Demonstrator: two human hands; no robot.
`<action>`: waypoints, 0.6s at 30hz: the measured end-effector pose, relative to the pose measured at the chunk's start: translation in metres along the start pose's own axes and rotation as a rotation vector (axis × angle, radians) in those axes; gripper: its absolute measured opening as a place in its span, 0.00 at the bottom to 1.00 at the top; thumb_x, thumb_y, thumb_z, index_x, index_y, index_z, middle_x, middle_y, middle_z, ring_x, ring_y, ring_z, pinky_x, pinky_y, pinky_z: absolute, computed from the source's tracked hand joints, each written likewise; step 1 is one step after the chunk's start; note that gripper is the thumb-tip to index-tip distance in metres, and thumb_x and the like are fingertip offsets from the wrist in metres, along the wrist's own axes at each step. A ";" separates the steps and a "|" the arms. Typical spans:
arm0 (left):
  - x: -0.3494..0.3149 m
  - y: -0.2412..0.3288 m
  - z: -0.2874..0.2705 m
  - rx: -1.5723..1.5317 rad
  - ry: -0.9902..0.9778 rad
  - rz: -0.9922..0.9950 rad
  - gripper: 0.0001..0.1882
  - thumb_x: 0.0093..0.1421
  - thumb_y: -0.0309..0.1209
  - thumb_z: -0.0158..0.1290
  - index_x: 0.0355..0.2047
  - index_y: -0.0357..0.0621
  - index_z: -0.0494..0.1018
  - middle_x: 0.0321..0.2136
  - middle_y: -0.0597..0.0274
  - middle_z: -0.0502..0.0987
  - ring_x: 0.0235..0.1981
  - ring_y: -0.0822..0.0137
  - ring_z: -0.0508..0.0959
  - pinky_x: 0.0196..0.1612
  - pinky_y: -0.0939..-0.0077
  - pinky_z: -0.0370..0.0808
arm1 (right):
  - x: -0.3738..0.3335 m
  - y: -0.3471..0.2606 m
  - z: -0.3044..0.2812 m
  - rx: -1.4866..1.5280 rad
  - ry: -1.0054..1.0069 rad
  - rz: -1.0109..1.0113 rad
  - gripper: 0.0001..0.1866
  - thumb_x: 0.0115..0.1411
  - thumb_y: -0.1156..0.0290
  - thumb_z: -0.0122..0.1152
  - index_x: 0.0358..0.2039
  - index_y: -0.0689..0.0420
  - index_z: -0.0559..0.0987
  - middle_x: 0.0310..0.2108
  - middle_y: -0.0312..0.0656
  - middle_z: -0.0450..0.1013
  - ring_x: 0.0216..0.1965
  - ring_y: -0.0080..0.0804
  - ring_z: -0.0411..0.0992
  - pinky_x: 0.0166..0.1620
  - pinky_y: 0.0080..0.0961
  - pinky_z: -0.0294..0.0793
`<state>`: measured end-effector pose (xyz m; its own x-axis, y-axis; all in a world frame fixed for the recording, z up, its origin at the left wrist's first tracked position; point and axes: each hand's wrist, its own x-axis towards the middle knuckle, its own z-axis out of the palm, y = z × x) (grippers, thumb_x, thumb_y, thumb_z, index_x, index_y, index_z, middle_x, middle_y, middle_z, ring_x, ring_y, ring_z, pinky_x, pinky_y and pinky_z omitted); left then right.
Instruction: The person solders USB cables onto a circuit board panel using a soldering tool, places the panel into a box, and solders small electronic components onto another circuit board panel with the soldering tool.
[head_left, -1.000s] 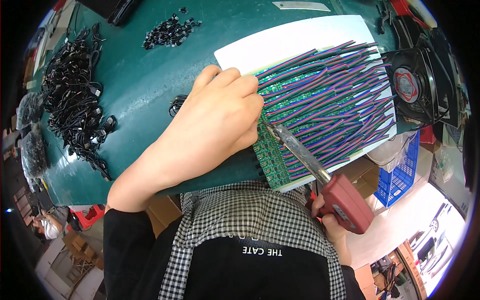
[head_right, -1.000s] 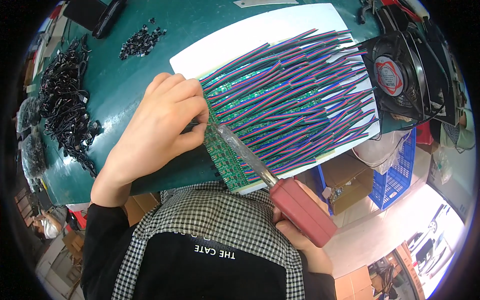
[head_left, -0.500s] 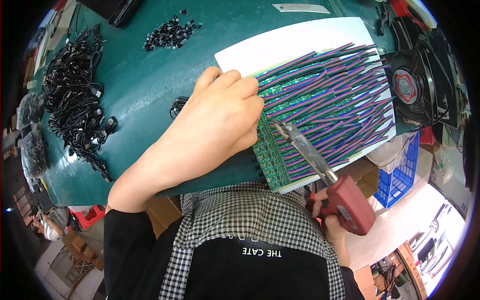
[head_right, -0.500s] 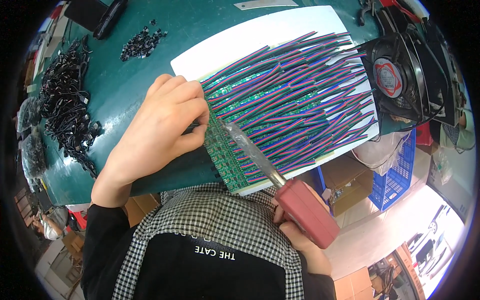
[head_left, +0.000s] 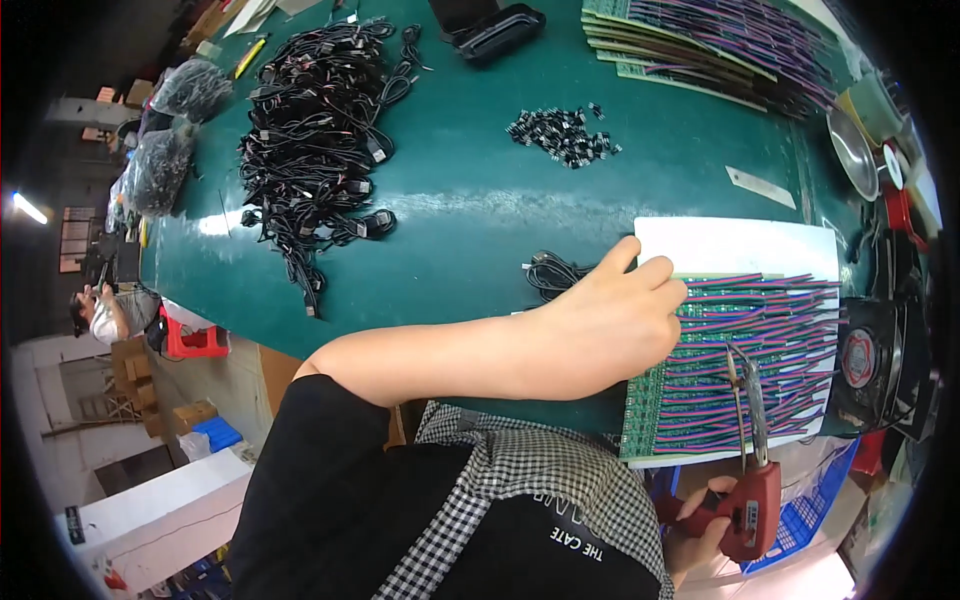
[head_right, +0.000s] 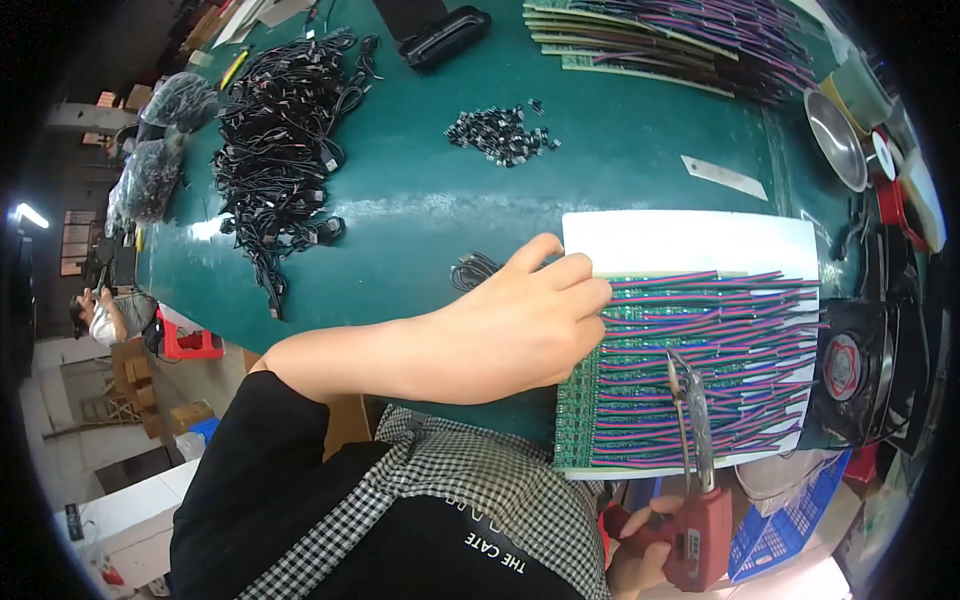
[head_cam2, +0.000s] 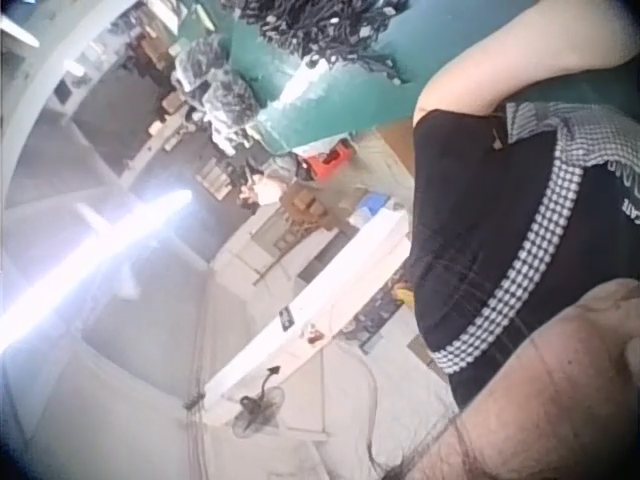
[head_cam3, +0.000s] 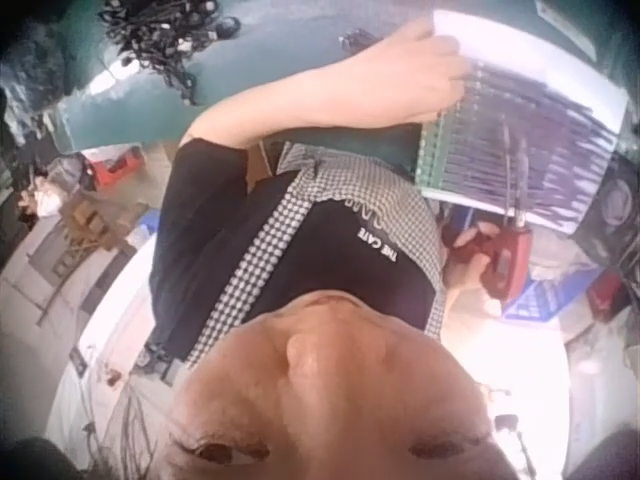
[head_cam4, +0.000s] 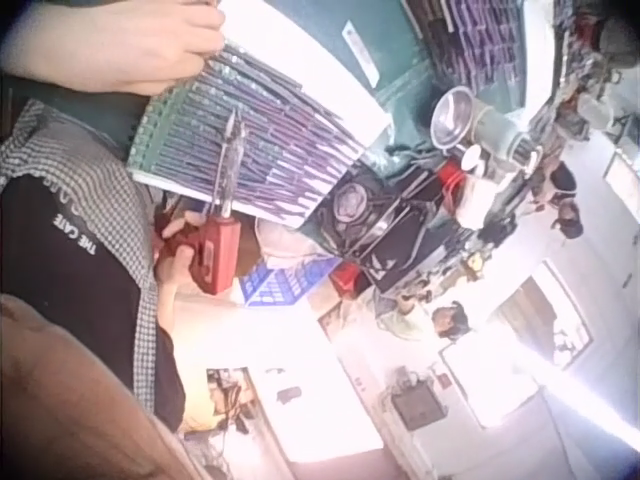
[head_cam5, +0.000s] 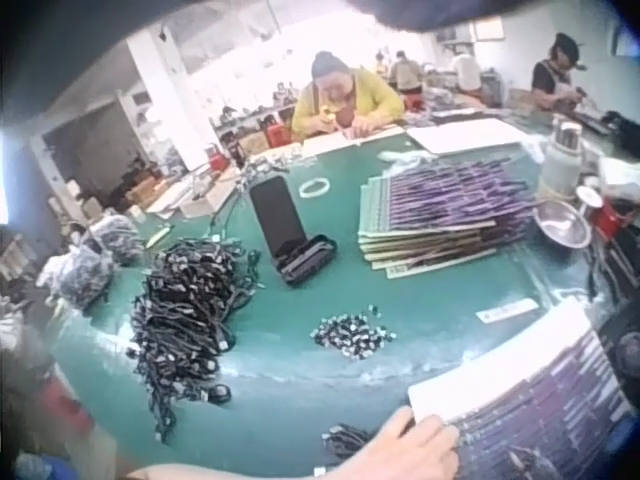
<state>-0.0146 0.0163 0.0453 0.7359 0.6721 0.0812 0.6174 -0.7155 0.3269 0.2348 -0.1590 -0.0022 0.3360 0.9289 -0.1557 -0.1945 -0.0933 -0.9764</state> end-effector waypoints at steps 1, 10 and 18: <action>-0.001 -0.005 -0.002 0.008 0.055 -0.005 0.07 0.46 0.30 0.54 0.20 0.41 0.70 0.26 0.60 0.67 0.35 0.62 0.69 0.44 0.68 0.63 | 0.000 0.000 -0.001 0.009 0.016 0.014 0.33 0.56 0.50 0.56 0.48 0.65 0.60 0.42 0.45 0.63 0.20 0.25 0.62 0.19 0.17 0.60; -0.062 -0.222 -0.057 0.693 0.265 -0.863 0.11 0.47 0.23 0.54 0.33 0.44 0.76 0.32 0.58 0.77 0.40 0.56 0.75 0.43 0.63 0.72 | 0.000 -0.003 0.006 0.008 -0.002 -0.014 0.32 0.57 0.52 0.55 0.50 0.65 0.59 0.42 0.46 0.63 0.19 0.25 0.63 0.19 0.18 0.60; -0.073 -0.270 -0.069 0.312 0.571 -0.722 0.09 0.52 0.32 0.55 0.33 0.43 0.78 0.29 0.59 0.79 0.32 0.59 0.79 0.36 0.69 0.73 | -0.001 -0.003 -0.001 0.009 -0.011 -0.004 0.36 0.54 0.51 0.61 0.51 0.64 0.60 0.41 0.50 0.65 0.22 0.28 0.65 0.19 0.18 0.64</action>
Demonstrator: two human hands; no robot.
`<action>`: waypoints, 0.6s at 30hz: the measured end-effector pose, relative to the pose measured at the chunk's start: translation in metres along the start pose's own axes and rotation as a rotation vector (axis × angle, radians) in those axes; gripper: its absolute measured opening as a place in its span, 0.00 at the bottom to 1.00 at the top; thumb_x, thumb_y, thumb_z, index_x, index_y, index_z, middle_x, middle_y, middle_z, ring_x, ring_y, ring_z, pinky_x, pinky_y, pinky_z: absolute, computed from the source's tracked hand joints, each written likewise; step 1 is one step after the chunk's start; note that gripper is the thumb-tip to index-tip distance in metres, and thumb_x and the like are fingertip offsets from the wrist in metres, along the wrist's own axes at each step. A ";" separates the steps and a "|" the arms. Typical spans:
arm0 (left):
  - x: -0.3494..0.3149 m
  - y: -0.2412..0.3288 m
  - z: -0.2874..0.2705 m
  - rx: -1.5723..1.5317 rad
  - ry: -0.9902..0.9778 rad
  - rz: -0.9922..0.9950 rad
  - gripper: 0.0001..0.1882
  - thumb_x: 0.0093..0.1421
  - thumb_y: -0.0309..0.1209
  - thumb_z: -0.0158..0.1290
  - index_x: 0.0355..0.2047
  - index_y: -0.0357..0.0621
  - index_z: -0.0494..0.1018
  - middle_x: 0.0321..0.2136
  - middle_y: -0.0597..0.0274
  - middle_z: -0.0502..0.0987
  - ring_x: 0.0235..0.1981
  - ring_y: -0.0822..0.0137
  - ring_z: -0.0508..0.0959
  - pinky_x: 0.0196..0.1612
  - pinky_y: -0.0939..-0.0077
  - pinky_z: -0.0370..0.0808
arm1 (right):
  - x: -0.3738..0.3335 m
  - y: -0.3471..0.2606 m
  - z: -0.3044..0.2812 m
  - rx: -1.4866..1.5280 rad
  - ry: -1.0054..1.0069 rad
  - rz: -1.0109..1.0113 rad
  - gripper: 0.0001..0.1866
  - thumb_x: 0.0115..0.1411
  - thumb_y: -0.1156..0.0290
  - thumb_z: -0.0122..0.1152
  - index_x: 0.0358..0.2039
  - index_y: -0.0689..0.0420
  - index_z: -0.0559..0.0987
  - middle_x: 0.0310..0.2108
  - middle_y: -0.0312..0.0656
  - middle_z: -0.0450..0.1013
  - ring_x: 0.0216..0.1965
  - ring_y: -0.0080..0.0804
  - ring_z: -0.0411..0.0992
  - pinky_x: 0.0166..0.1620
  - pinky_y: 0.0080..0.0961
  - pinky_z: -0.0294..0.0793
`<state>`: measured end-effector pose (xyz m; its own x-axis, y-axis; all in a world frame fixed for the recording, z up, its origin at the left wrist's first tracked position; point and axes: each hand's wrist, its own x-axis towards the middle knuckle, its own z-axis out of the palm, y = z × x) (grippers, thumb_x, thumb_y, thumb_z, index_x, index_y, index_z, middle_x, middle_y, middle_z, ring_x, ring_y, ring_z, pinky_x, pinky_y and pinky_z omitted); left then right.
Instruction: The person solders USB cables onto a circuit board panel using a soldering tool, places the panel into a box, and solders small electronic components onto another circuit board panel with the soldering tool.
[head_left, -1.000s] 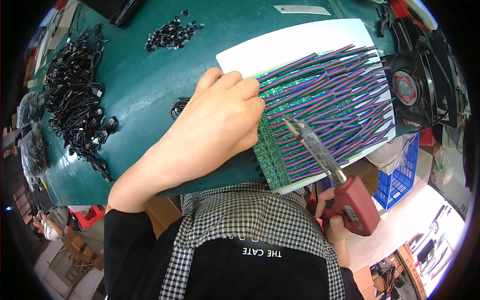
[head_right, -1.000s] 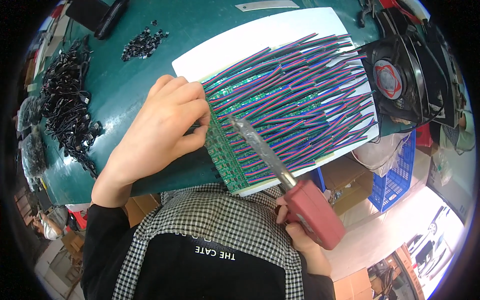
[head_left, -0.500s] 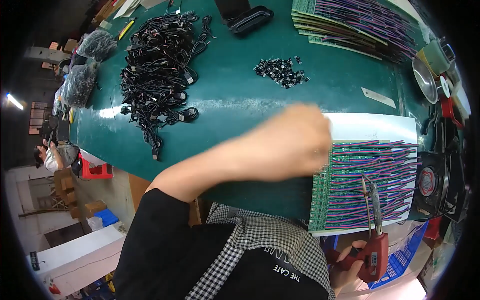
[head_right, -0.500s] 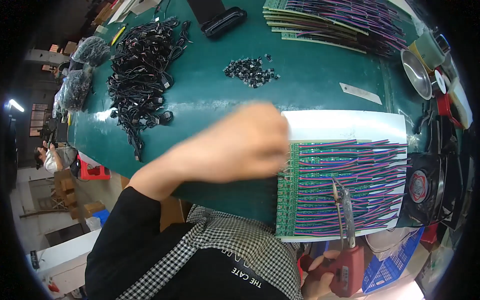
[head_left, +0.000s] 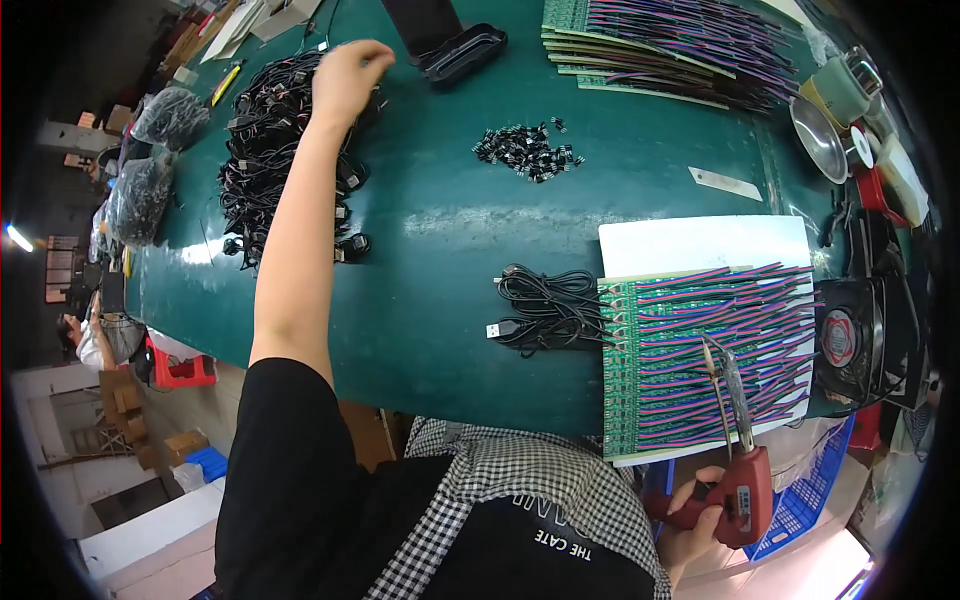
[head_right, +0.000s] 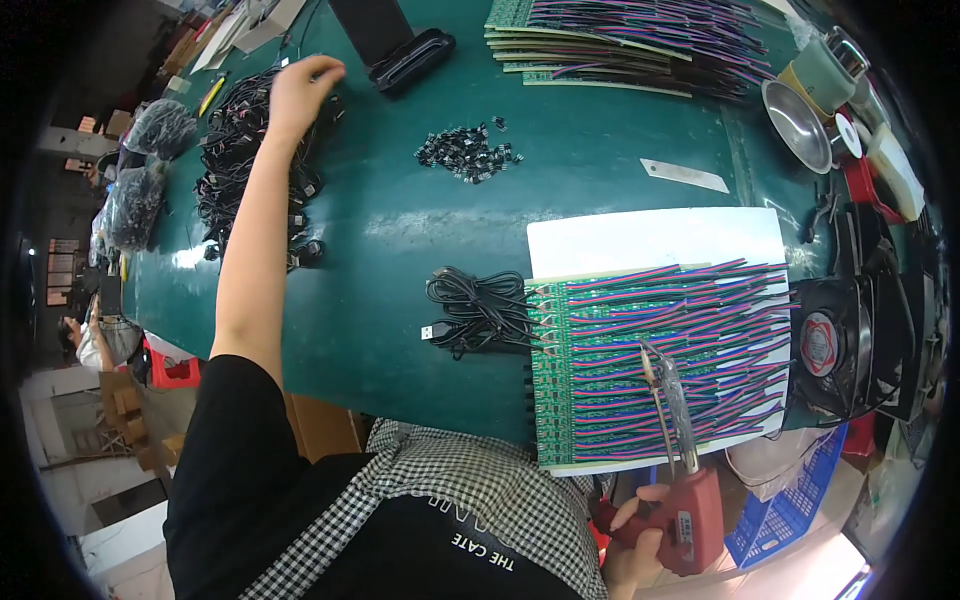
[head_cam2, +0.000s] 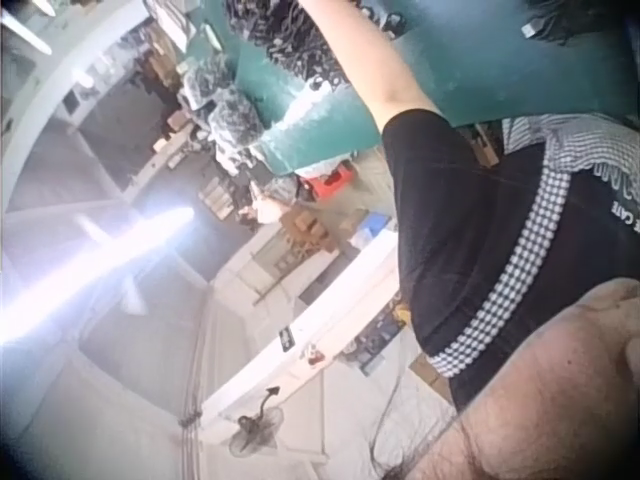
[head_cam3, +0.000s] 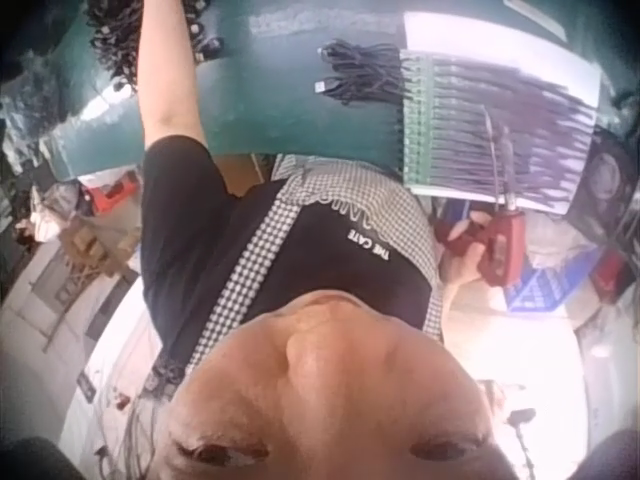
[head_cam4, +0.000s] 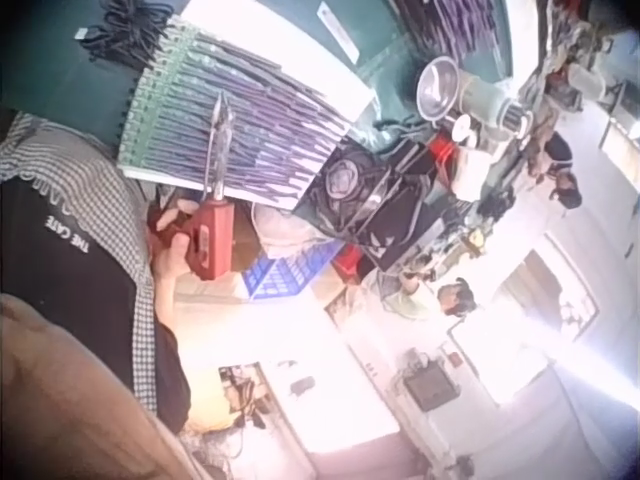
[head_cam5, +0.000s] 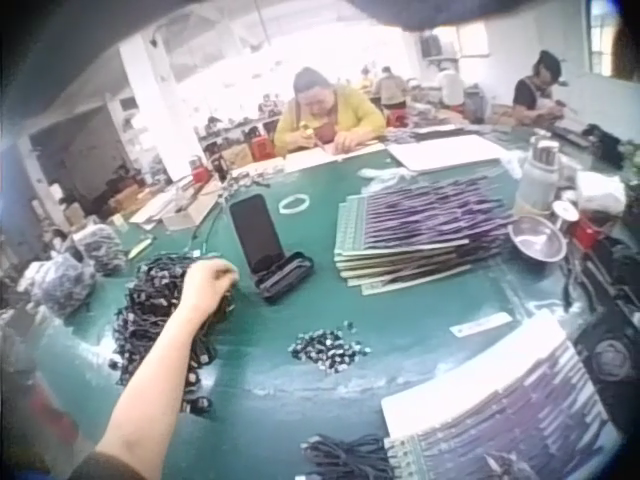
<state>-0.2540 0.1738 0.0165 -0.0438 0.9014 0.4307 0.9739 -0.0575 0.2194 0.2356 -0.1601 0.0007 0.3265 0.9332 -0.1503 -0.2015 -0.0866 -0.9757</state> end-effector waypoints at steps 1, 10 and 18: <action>0.000 0.001 -0.005 -0.221 0.121 -0.065 0.10 0.54 0.31 0.56 0.35 0.41 0.78 0.28 0.60 0.80 0.29 0.67 0.79 0.34 0.76 0.73 | 0.000 0.000 0.000 -0.001 0.011 -0.007 0.36 0.54 0.51 0.62 0.51 0.65 0.60 0.40 0.50 0.65 0.22 0.28 0.65 0.19 0.18 0.64; -0.084 0.155 -0.077 -1.047 -0.436 -0.269 0.05 0.54 0.23 0.55 0.30 0.33 0.77 0.24 0.60 0.78 0.22 0.76 0.75 0.28 0.86 0.71 | 0.004 -0.017 0.019 0.056 -0.038 0.047 0.32 0.52 0.55 0.64 0.48 0.65 0.63 0.38 0.46 0.66 0.23 0.27 0.66 0.27 0.20 0.67; -0.169 0.287 -0.059 -1.487 -1.346 -0.485 0.03 0.53 0.17 0.56 0.29 0.29 0.75 0.23 0.57 0.78 0.22 0.74 0.78 0.28 0.85 0.75 | 0.019 -0.036 0.046 -0.115 -0.174 0.249 0.25 0.47 0.79 0.66 0.45 0.62 0.66 0.32 0.40 0.69 0.33 0.25 0.69 0.37 0.19 0.73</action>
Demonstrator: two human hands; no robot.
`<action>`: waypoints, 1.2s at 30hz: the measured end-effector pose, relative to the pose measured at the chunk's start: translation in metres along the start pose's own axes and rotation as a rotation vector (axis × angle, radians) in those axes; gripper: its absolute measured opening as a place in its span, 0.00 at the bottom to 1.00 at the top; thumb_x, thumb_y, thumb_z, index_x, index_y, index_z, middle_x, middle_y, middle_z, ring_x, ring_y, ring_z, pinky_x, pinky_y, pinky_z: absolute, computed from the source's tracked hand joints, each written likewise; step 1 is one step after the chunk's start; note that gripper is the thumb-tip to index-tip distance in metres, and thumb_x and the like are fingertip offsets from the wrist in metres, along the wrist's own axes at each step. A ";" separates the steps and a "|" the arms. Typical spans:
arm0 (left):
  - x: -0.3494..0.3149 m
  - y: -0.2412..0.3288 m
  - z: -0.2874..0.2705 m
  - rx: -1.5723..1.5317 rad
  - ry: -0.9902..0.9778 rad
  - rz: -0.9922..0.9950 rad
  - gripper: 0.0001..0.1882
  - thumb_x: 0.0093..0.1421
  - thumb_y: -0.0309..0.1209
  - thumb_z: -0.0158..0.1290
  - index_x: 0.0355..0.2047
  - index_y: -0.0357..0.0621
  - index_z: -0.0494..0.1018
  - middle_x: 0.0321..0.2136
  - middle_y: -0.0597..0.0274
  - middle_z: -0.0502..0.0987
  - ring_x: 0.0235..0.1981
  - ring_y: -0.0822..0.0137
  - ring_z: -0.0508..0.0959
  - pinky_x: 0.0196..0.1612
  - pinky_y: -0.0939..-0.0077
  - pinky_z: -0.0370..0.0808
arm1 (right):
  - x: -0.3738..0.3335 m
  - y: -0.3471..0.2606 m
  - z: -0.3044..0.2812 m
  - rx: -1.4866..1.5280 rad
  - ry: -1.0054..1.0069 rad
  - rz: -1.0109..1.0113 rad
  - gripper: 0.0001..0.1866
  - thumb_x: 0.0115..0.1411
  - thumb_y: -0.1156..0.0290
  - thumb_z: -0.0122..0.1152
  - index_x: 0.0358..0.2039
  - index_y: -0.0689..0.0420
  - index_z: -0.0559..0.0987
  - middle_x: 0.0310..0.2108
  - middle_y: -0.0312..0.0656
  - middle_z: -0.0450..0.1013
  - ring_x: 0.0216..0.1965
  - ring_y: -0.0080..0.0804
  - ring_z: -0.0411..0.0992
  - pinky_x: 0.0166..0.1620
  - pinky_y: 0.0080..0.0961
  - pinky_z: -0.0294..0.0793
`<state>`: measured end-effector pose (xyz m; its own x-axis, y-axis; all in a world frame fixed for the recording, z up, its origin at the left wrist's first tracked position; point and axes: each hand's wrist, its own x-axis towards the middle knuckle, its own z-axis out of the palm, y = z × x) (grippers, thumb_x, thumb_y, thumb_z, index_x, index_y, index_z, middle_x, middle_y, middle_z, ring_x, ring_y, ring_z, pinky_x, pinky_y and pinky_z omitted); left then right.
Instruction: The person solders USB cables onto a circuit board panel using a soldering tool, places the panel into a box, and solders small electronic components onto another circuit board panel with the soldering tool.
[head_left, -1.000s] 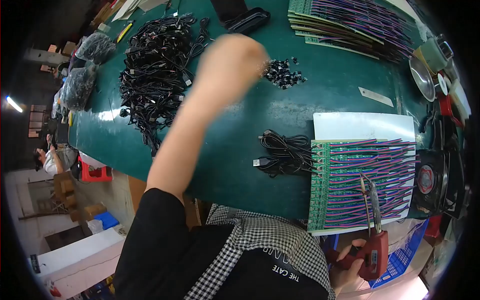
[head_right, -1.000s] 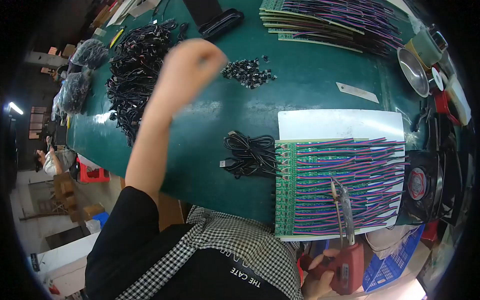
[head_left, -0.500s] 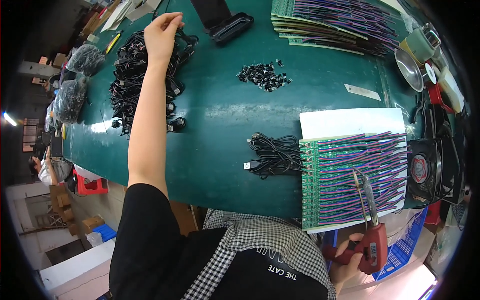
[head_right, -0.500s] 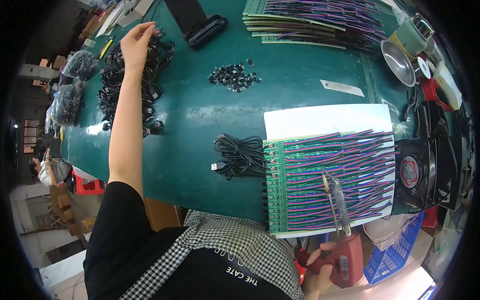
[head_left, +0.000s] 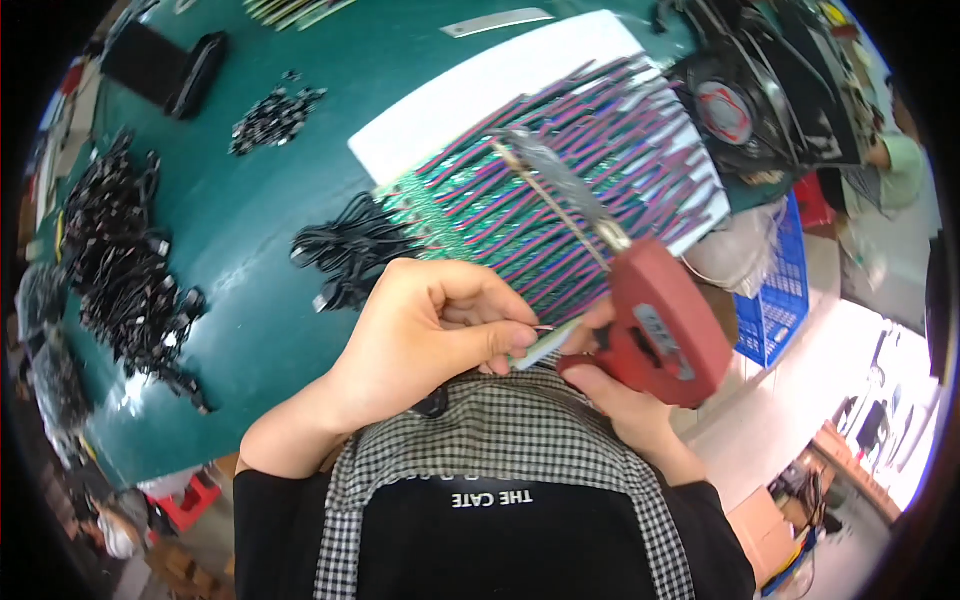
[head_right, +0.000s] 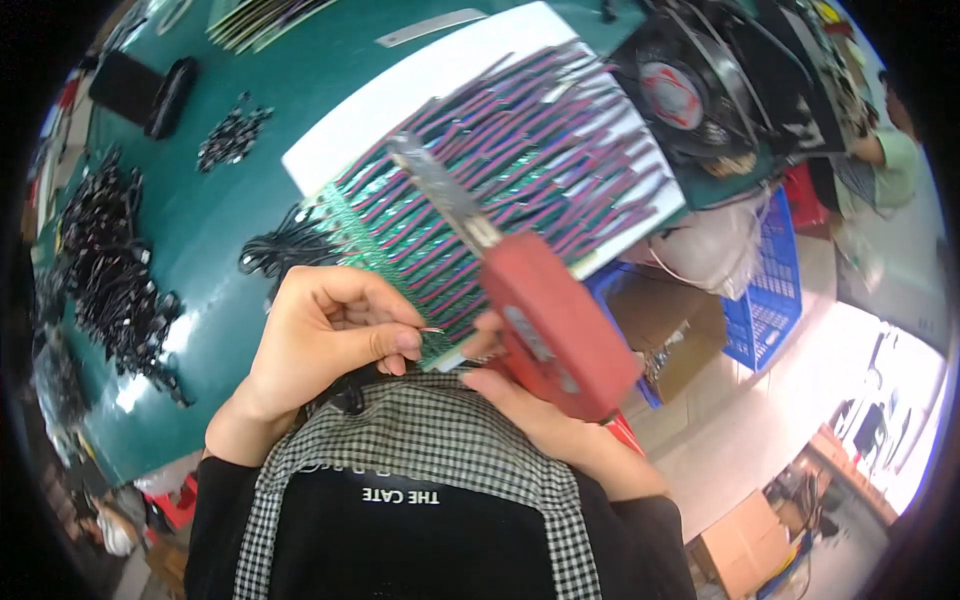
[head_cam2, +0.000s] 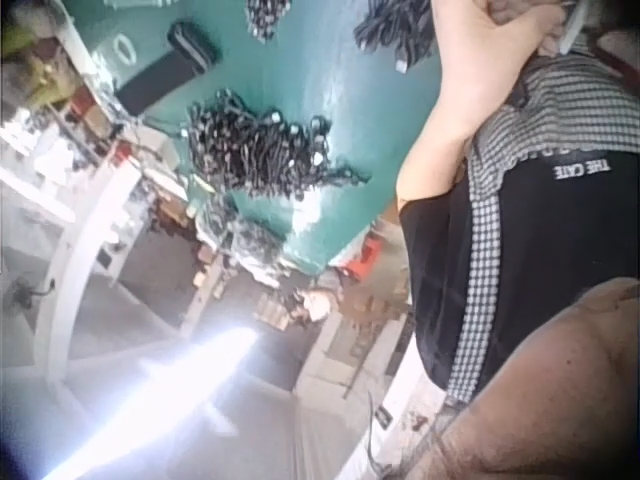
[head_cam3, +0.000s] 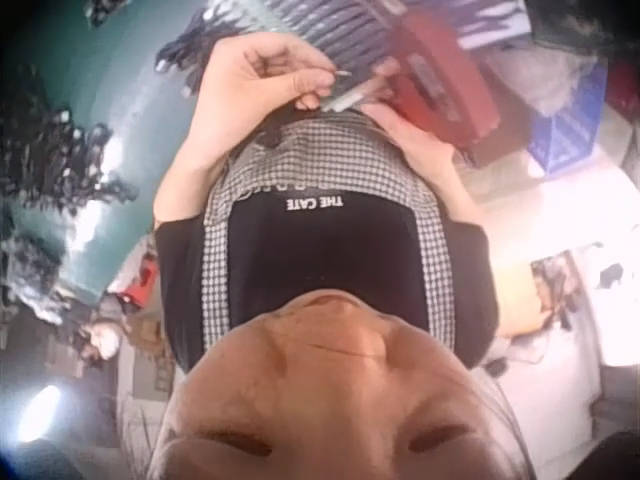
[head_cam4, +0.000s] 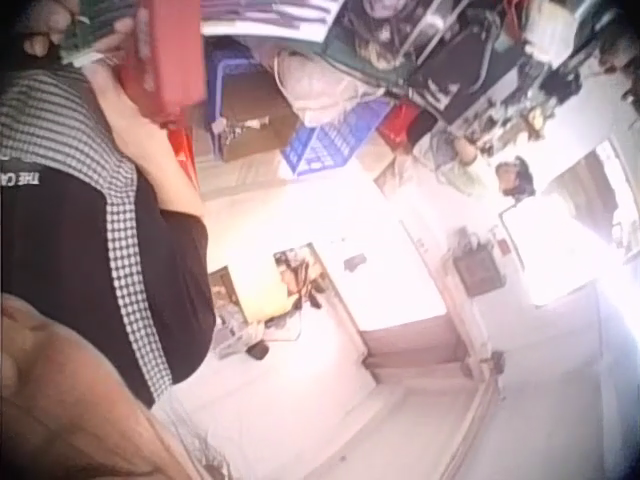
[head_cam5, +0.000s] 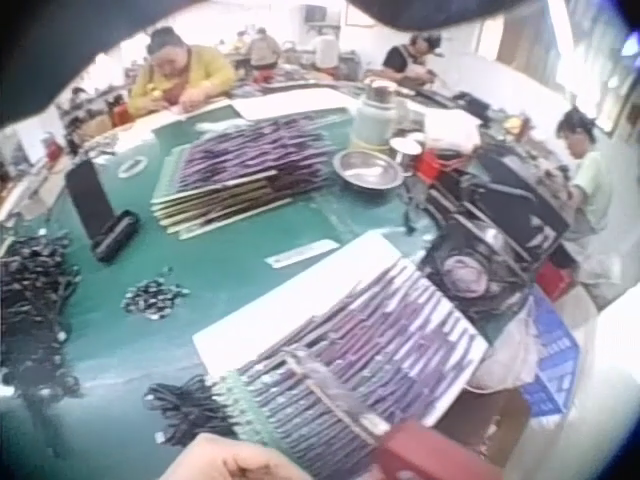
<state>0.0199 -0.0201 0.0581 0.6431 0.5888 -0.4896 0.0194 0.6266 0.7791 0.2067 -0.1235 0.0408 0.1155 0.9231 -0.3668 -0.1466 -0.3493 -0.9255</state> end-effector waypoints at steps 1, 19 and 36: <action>0.003 -0.003 0.003 0.034 0.041 -0.033 0.03 0.53 0.17 0.56 0.29 0.29 0.75 0.24 0.57 0.78 0.23 0.74 0.78 0.28 0.85 0.75 | 0.002 0.000 0.002 0.020 -0.037 -0.026 0.23 0.49 0.81 0.64 0.45 0.62 0.66 0.32 0.40 0.69 0.33 0.25 0.70 0.37 0.18 0.73; 0.009 -0.028 0.016 0.049 -0.019 0.025 0.02 0.54 0.18 0.56 0.27 0.31 0.73 0.24 0.58 0.78 0.25 0.74 0.78 0.29 0.84 0.76 | 0.008 0.002 0.000 0.078 -0.082 -0.156 0.20 0.56 0.80 0.59 0.49 0.64 0.66 0.34 0.40 0.69 0.35 0.24 0.70 0.38 0.20 0.72; -0.002 -0.022 0.017 -0.096 0.073 0.022 0.02 0.55 0.20 0.54 0.28 0.32 0.72 0.22 0.66 0.75 0.21 0.80 0.74 0.24 0.87 0.72 | 0.005 0.003 0.000 0.012 -0.110 -0.154 0.17 0.57 0.81 0.56 0.47 0.61 0.67 0.31 0.38 0.70 0.34 0.21 0.69 0.35 0.19 0.69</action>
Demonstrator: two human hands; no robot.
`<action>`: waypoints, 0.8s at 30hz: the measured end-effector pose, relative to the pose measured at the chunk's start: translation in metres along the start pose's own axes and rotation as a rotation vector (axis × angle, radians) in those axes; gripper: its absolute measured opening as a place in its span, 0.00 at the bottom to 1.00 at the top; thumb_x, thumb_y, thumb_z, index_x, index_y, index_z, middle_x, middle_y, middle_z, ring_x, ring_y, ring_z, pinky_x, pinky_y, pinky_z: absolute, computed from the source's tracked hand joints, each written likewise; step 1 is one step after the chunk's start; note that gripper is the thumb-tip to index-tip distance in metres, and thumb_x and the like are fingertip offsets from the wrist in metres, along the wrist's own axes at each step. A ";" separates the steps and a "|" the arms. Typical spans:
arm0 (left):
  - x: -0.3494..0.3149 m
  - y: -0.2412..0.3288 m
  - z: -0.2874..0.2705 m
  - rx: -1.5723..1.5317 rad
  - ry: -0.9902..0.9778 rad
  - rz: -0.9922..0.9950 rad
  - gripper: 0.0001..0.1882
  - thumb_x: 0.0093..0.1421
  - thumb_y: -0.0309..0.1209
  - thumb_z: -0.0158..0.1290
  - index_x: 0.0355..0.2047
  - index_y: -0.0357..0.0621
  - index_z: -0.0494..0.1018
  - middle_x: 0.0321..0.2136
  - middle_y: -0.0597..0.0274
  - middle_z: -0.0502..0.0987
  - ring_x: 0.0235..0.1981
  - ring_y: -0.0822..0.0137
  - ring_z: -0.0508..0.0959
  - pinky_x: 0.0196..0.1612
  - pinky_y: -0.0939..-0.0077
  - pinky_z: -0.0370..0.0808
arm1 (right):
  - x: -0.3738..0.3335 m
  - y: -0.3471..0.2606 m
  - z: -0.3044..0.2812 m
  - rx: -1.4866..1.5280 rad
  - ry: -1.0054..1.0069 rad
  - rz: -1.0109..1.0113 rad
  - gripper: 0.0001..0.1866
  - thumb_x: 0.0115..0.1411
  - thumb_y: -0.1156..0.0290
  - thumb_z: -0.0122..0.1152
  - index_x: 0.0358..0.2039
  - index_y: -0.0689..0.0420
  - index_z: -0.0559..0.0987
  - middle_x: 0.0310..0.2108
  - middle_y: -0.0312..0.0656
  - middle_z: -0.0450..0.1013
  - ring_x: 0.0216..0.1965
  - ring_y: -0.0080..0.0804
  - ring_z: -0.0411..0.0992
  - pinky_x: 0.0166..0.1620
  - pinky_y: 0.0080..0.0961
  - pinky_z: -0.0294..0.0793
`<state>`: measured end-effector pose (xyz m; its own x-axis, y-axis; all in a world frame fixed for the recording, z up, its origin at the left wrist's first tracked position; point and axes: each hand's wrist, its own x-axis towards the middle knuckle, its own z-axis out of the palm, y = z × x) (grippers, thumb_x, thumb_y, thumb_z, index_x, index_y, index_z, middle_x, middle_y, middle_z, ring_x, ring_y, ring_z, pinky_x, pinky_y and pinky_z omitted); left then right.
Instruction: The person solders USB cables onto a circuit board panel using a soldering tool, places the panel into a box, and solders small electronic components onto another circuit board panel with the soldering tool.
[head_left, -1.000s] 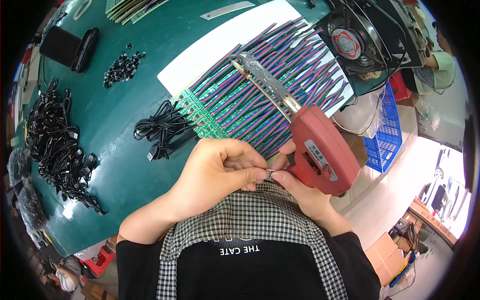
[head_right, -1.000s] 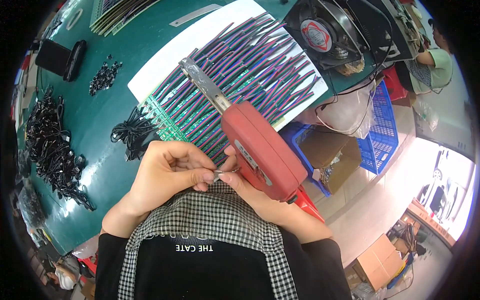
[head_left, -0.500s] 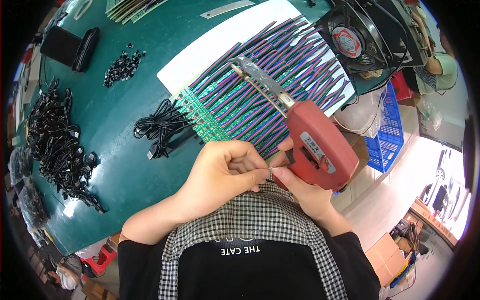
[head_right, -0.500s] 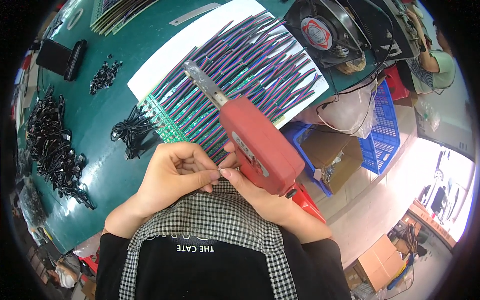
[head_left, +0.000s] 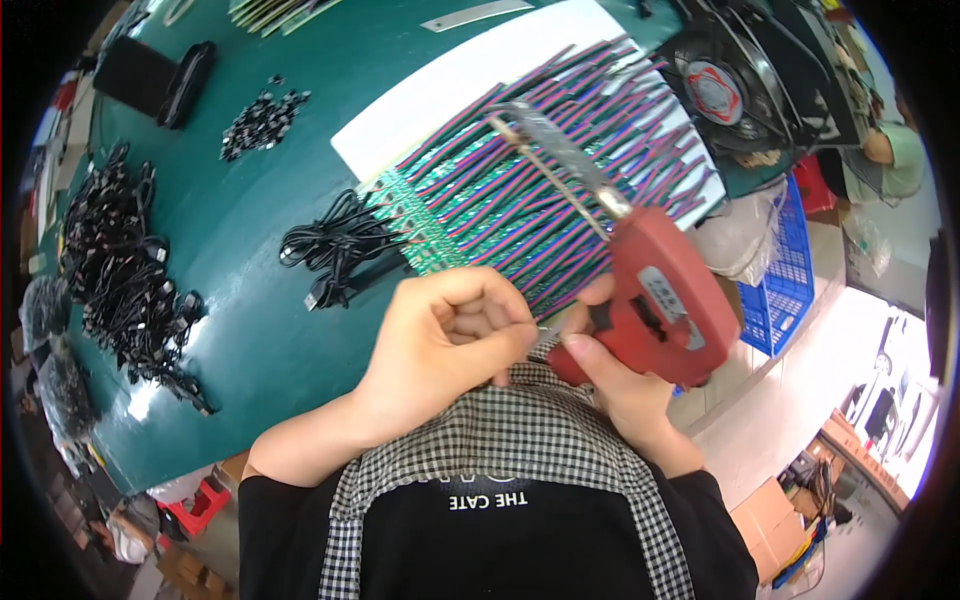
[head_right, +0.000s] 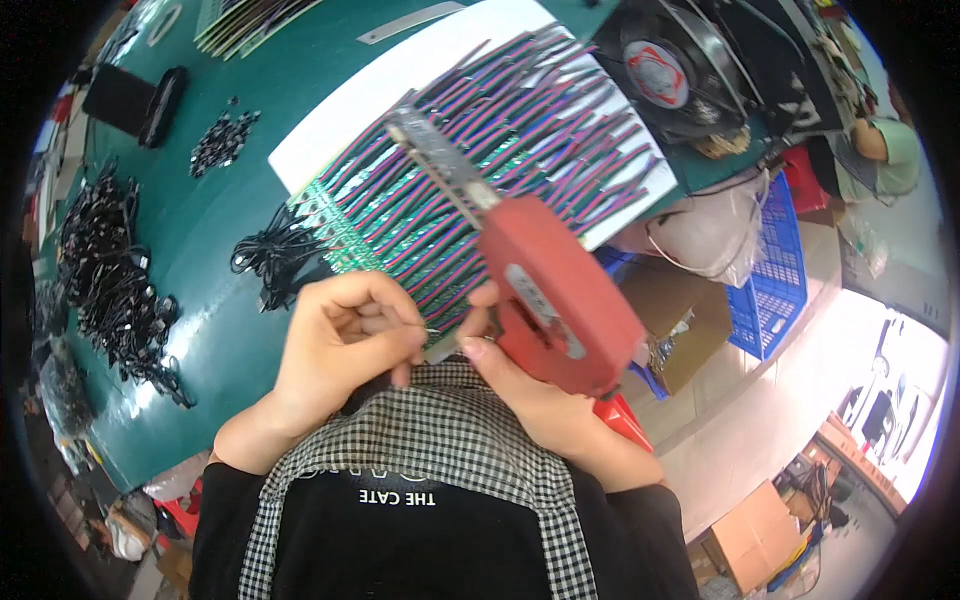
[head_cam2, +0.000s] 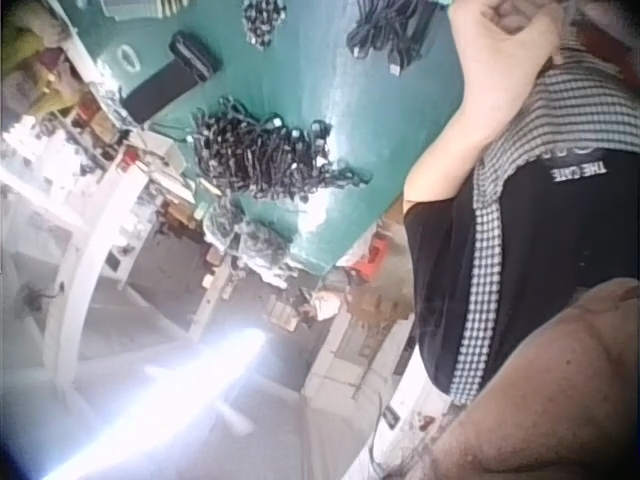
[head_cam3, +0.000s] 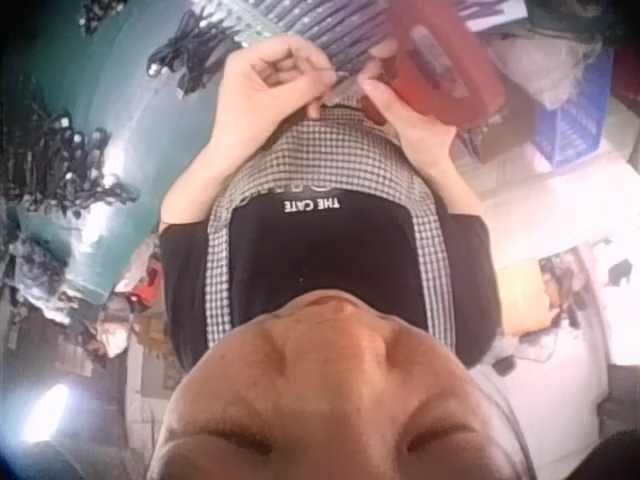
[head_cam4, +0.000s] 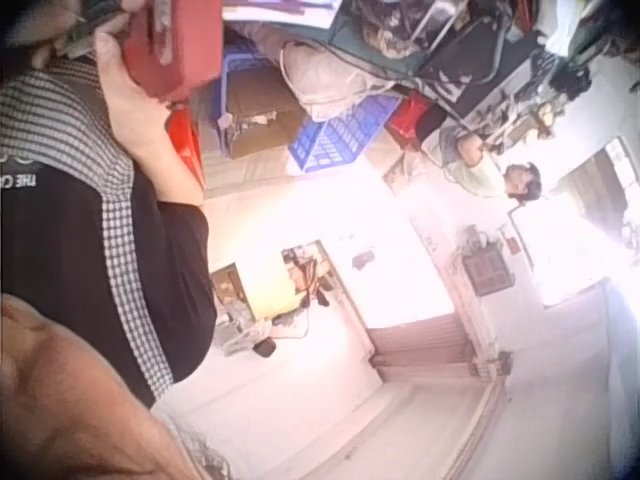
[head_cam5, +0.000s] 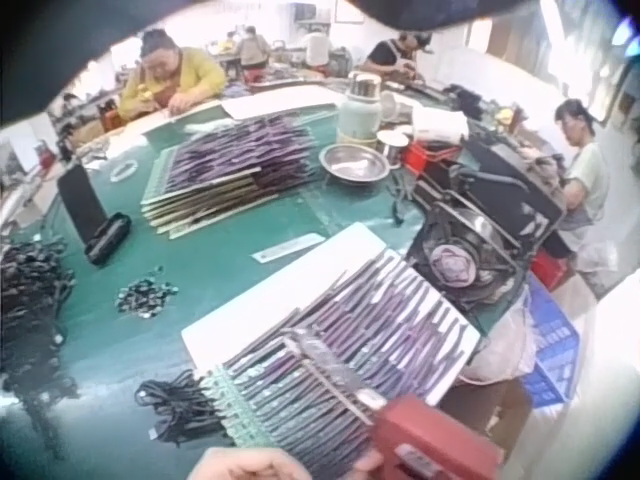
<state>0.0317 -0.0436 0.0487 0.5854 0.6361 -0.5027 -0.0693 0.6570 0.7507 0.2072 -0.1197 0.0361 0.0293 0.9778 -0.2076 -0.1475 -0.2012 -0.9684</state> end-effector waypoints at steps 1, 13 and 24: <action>-0.007 0.005 -0.005 0.051 0.069 0.057 0.02 0.55 0.19 0.54 0.29 0.34 0.72 0.22 0.69 0.74 0.20 0.83 0.72 0.23 0.89 0.68 | -0.002 0.000 -0.001 0.036 0.089 0.046 0.19 0.53 0.78 0.60 0.46 0.63 0.67 0.32 0.40 0.70 0.32 0.25 0.70 0.35 0.21 0.70; 0.010 -0.014 -0.032 1.025 0.688 0.520 0.06 0.47 0.23 0.57 0.24 0.42 0.70 0.25 0.65 0.69 0.17 0.68 0.72 0.19 0.75 0.67 | -0.029 0.021 -0.025 0.023 0.051 0.113 0.33 0.52 0.56 0.65 0.48 0.67 0.64 0.35 0.46 0.70 0.18 0.27 0.67 0.22 0.20 0.66; 0.013 -0.017 -0.033 1.142 0.700 0.559 0.07 0.44 0.22 0.57 0.23 0.42 0.68 0.25 0.63 0.67 0.18 0.63 0.73 0.18 0.70 0.69 | -0.039 0.037 -0.046 0.102 -0.042 0.203 0.40 0.45 0.63 0.73 0.54 0.68 0.64 0.34 0.43 0.74 0.27 0.27 0.72 0.32 0.20 0.72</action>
<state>0.0141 -0.0332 0.0157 0.1677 0.9793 0.1133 0.7128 -0.1999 0.6723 0.2458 -0.1677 0.0015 -0.0518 0.9198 -0.3889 -0.2451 -0.3893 -0.8879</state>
